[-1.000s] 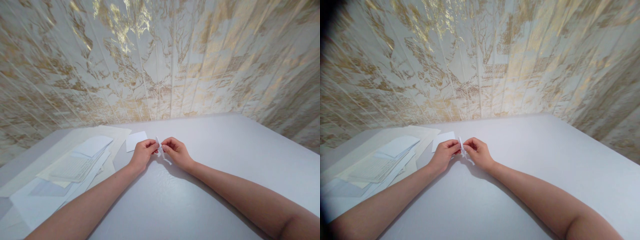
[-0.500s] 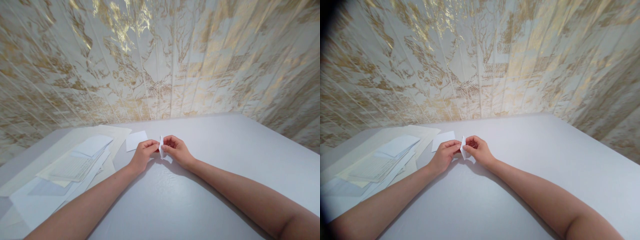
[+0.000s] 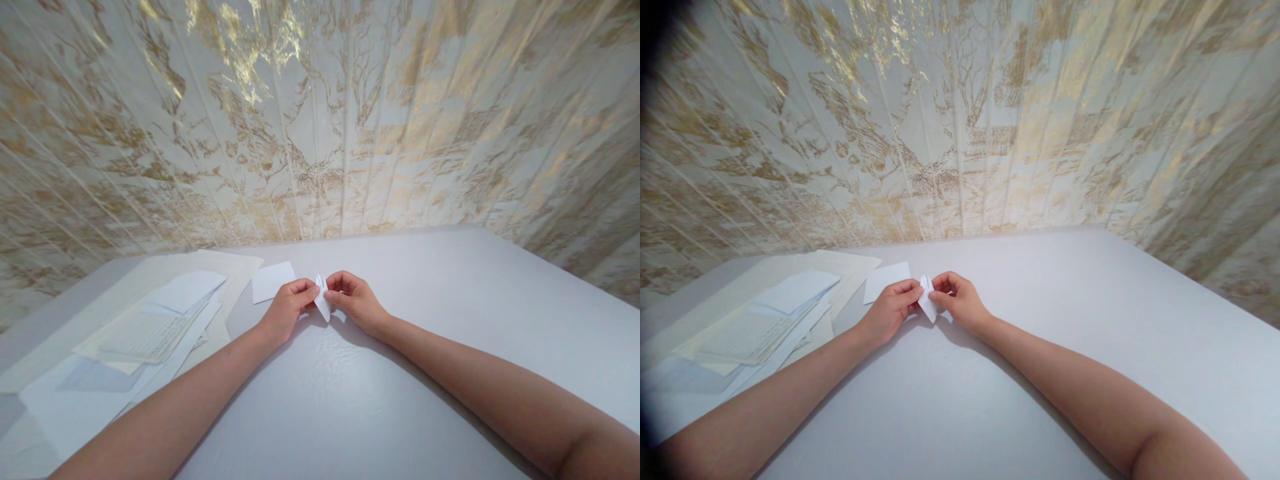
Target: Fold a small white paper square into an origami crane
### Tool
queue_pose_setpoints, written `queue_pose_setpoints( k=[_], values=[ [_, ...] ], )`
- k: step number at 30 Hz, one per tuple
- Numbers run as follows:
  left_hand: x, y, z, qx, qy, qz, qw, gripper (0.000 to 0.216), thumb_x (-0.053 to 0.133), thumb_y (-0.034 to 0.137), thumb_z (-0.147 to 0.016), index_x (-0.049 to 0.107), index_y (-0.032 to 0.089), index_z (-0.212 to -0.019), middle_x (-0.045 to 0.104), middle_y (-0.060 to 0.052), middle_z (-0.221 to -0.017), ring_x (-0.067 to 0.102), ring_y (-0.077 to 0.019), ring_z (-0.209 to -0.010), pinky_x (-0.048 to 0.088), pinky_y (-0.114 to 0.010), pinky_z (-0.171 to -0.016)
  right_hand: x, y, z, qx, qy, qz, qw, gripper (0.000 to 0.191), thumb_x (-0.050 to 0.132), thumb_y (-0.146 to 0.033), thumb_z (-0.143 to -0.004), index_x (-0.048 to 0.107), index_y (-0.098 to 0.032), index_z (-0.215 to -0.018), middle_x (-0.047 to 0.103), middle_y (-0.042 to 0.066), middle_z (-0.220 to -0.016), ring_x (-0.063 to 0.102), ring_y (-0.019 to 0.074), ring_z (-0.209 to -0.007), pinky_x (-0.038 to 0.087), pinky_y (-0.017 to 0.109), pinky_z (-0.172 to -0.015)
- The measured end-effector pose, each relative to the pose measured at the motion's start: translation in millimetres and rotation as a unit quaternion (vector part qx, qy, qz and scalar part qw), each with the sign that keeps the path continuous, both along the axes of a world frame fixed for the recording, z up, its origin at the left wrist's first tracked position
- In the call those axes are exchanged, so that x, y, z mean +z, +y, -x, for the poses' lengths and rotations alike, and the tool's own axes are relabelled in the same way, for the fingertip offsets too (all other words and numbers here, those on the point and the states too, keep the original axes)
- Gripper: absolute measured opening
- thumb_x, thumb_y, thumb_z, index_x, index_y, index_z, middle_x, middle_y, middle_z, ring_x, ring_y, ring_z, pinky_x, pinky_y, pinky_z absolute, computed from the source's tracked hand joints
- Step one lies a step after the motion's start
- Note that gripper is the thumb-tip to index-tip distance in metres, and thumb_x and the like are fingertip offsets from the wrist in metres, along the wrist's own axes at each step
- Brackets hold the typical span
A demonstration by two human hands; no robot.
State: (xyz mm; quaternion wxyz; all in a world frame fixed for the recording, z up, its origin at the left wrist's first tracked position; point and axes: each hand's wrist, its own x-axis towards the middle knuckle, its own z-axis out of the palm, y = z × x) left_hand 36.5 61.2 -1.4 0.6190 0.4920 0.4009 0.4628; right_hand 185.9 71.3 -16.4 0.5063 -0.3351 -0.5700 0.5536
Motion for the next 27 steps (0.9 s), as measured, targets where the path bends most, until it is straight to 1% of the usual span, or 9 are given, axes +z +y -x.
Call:
queue_pose_setpoints(
  k=[5,9,11,14,16,18,21,24,27],
  values=[
    [1.8,-1.4,-0.1,0.033,0.035,-0.021,0.999,0.018,0.069,0.024,-0.058,0.056,0.013,-0.061,0.056,0.003,-0.053,0.049,-0.0082,-0.050,0.037,-0.021,-0.052,-3.1,1.4,1.3,-0.010,-0.009,-0.012,1.000,0.021,0.068,-0.025,-0.063,0.054,-0.017,-0.076,0.052,-0.004,-0.065,0.048,0.0084,-0.058,0.038,0.023,-0.055],
    [5.0,-2.7,-2.0,0.053,0.046,-0.005,0.998,0.016,0.067,0.025,-0.057,0.058,0.012,-0.059,0.059,0.001,-0.054,0.051,-0.0102,-0.050,0.041,-0.024,-0.053,-4.3,2.6,1.4,-0.013,-0.003,-0.013,1.000,0.020,0.065,-0.025,-0.065,0.053,-0.018,-0.079,0.051,-0.004,-0.065,0.048,0.0089,-0.058,0.041,0.024,-0.056],
    [6.0,-2.8,-2.5,0.062,0.047,-0.007,0.997,0.016,0.067,0.025,-0.057,0.059,0.013,-0.062,0.060,0.000,-0.055,0.052,-0.0110,-0.050,0.042,-0.024,-0.053,-4.5,2.9,0.9,-0.017,-0.001,-0.030,0.999,0.019,0.063,-0.024,-0.066,0.052,-0.019,-0.080,0.052,-0.003,-0.068,0.050,0.0096,-0.060,0.043,0.025,-0.058],
    [6.0,-2.2,-2.5,0.094,0.034,-0.017,0.995,0.025,0.067,0.023,-0.056,0.059,0.015,-0.079,0.058,0.004,-0.051,0.051,-0.0105,-0.047,0.043,-0.023,-0.051,-5.0,2.6,-0.6,-0.031,-0.030,-0.108,0.993,0.015,0.061,-0.021,-0.068,0.053,-0.020,-0.081,0.054,0.000,-0.077,0.054,0.0118,-0.069,0.046,0.027,-0.063],
    [5.6,-1.7,-2.3,0.120,0.026,-0.028,0.992,0.038,0.067,0.021,-0.056,0.058,0.017,-0.093,0.055,0.007,-0.048,0.050,-0.0097,-0.045,0.043,-0.022,-0.050,-5.5,1.9,-1.8,-0.032,-0.071,-0.181,0.980,0.012,0.058,-0.018,-0.071,0.057,-0.020,-0.082,0.055,0.004,-0.088,0.056,0.0140,-0.079,0.048,0.029,-0.068],
    [5.4,-1.5,-2.2,0.133,0.024,-0.037,0.990,0.042,0.066,0.021,-0.057,0.058,0.017,-0.098,0.054,0.007,-0.048,0.050,-0.0094,-0.044,0.044,-0.022,-0.050,-6.0,1.4,-2.9,-0.029,-0.109,-0.238,0.965,0.014,0.056,-0.015,-0.072,0.060,-0.020,-0.085,0.055,0.006,-0.097,0.056,0.0150,-0.085,0.049,0.030,-0.072],
    [5.6,-1.9,-2.3,0.124,0.014,-0.043,0.991,0.029,0.064,0.023,-0.060,0.064,0.016,-0.087,0.061,0.003,-0.057,0.055,-0.0117,-0.053,0.047,-0.026,-0.057,-6.8,2.1,-4.0,-0.045,-0.131,-0.267,0.954,0.017,0.058,-0.015,-0.073,0.062,-0.020,-0.088,0.057,0.007,-0.097,0.057,0.0145,-0.083,0.050,0.030,-0.075],
    [5.5,-2.7,-1.7,0.094,-0.018,-0.052,0.994,0.018,0.061,0.022,-0.060,0.067,0.014,-0.076,0.067,-0.003,-0.073,0.061,-0.0176,-0.070,0.049,-0.032,-0.069,-7.6,4.6,-4.6,-0.069,-0.117,-0.255,0.957,0.015,0.059,-0.020,-0.074,0.062,-0.021,-0.088,0.059,0.005,-0.091,0.058,0.0149,-0.083,0.051,0.031,-0.076],
    [4.4,-3.1,-0.3,0.079,-0.002,-0.082,0.993,0.022,0.061,0.017,-0.060,0.068,0.014,-0.080,0.069,-0.005,-0.077,0.062,-0.0195,-0.076,0.047,-0.035,-0.078,-8.0,6.9,-5.2,-0.076,-0.090,-0.239,0.964,0.014,0.060,-0.023,-0.074,0.063,-0.021,-0.087,0.060,0.005,-0.090,0.059,0.0152,-0.082,0.051,0.032,-0.076]
  ],
)
